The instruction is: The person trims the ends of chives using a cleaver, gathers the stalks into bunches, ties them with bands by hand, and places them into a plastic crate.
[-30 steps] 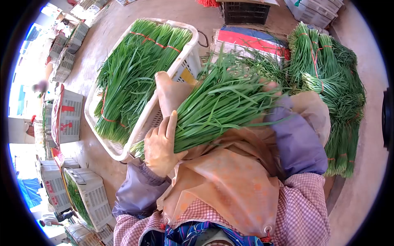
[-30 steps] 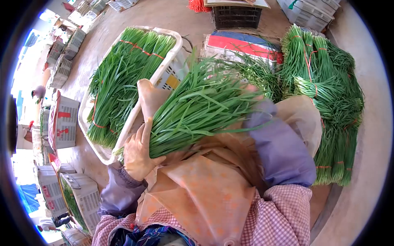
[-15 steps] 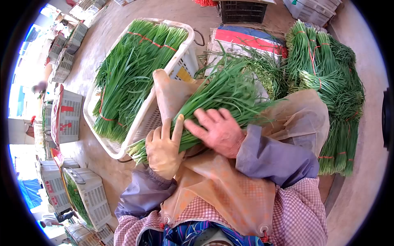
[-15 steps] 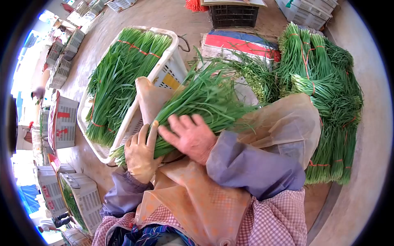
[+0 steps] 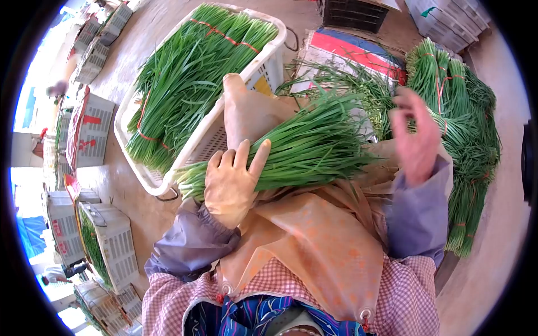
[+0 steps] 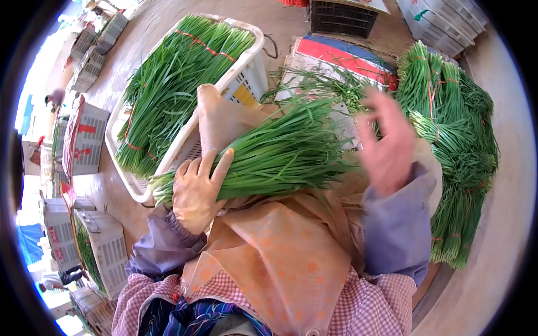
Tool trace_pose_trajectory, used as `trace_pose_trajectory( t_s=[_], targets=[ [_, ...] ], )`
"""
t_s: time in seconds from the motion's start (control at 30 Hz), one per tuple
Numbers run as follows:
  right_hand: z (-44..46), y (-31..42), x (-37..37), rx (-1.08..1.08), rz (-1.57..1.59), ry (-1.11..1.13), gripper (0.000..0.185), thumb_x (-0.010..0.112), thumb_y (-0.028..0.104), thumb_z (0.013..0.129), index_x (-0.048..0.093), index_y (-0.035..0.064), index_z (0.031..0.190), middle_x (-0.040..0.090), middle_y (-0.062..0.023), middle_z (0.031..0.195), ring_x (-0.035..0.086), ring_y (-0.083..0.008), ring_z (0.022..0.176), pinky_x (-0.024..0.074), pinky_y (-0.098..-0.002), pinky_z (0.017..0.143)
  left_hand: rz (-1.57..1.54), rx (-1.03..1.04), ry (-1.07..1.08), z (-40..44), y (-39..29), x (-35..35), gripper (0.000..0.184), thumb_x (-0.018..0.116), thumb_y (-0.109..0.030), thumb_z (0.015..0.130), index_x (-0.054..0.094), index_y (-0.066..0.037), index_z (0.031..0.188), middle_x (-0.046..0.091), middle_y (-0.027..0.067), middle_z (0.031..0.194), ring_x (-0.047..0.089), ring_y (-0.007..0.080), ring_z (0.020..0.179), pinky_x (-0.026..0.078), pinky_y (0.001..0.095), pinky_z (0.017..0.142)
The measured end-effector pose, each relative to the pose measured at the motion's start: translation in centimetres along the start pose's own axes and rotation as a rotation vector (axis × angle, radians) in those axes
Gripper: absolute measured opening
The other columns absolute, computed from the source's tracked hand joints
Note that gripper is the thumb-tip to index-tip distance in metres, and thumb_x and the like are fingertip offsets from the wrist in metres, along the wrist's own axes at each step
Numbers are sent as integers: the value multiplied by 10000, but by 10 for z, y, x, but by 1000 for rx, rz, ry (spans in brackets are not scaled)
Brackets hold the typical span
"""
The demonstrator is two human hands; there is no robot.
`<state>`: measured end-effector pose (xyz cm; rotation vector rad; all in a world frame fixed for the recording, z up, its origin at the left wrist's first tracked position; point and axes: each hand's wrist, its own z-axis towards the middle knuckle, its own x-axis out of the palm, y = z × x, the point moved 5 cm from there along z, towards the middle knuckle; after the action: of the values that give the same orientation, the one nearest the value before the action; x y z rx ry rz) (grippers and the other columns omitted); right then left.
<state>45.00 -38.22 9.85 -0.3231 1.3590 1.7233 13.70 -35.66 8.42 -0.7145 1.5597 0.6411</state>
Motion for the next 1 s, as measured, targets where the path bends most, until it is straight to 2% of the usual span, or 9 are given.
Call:
trace_pose_trajectory(
  t_s=[0.13,0.2,0.33,0.43,0.6,0.77,0.9,0.97,1.0],
  targets=[
    [-43,109,95,-661,-126,451,851,839,242,696,436,133,1437,541,-145,1324,506,-320,1249,336,-497,1079,28,-7,-23,0,0,-12,1013,847,-262,633,360,-72,1500,467,173,1417,491,353,1273,319,523,1106],
    [-52,88,151,-609,-65,490,934,862,268,657,398,143,1459,546,-131,1277,514,-316,1221,343,-501,1060,150,-7,-103,-8,-3,-15,1003,845,-270,643,362,-77,1501,431,181,1467,454,352,1331,268,542,1148],
    [-35,65,174,-414,323,631,941,887,222,618,435,109,1436,605,-123,1154,572,-332,1125,395,-459,1024,-341,433,-376,-43,-23,-56,647,805,-169,736,571,-48,1327,627,160,1268,612,360,1158,463,501,1021],
    [-43,36,186,-93,646,677,896,894,123,616,475,70,1406,639,-135,1184,611,-303,1131,453,-407,1014,-660,439,-327,-54,-13,-38,405,712,-140,808,673,-28,1195,681,171,1164,669,298,1074,526,424,943],
    [-58,3,185,164,907,516,915,894,-21,618,450,2,1418,627,-119,1280,593,-193,1170,477,-345,1023,-776,-140,-360,-34,53,9,449,779,-162,766,664,9,1165,680,213,1113,665,347,1034,522,438,924],
    [-48,17,155,161,874,342,939,878,-20,660,373,-28,1451,613,-141,1296,590,-207,1186,480,-362,1029,-1283,-233,-357,8,53,8,377,763,-173,864,654,39,1156,704,117,1007,649,202,931,520,356,837],
    [-49,6,146,241,972,218,893,851,-16,692,369,-35,1444,618,-144,1283,604,-210,1169,482,-358,1020,-1487,-497,-782,-18,46,-18,190,633,-51,940,655,30,1110,671,65,855,609,112,726,483,232,673],
    [-53,2,147,298,962,150,882,852,-8,694,377,-37,1437,622,-145,1274,613,-212,1152,484,-353,1012,-1344,-330,-1061,-36,48,-31,311,533,-20,945,567,37,1248,638,78,781,590,124,671,462,237,611],
    [-54,0,148,300,903,117,882,857,-1,692,380,-38,1433,624,-146,1270,617,-214,1143,486,-351,1008,-1557,-202,-1194,-43,48,-38,406,534,-42,930,509,42,1327,639,127,854,613,170,726,490,287,659]
  ],
)
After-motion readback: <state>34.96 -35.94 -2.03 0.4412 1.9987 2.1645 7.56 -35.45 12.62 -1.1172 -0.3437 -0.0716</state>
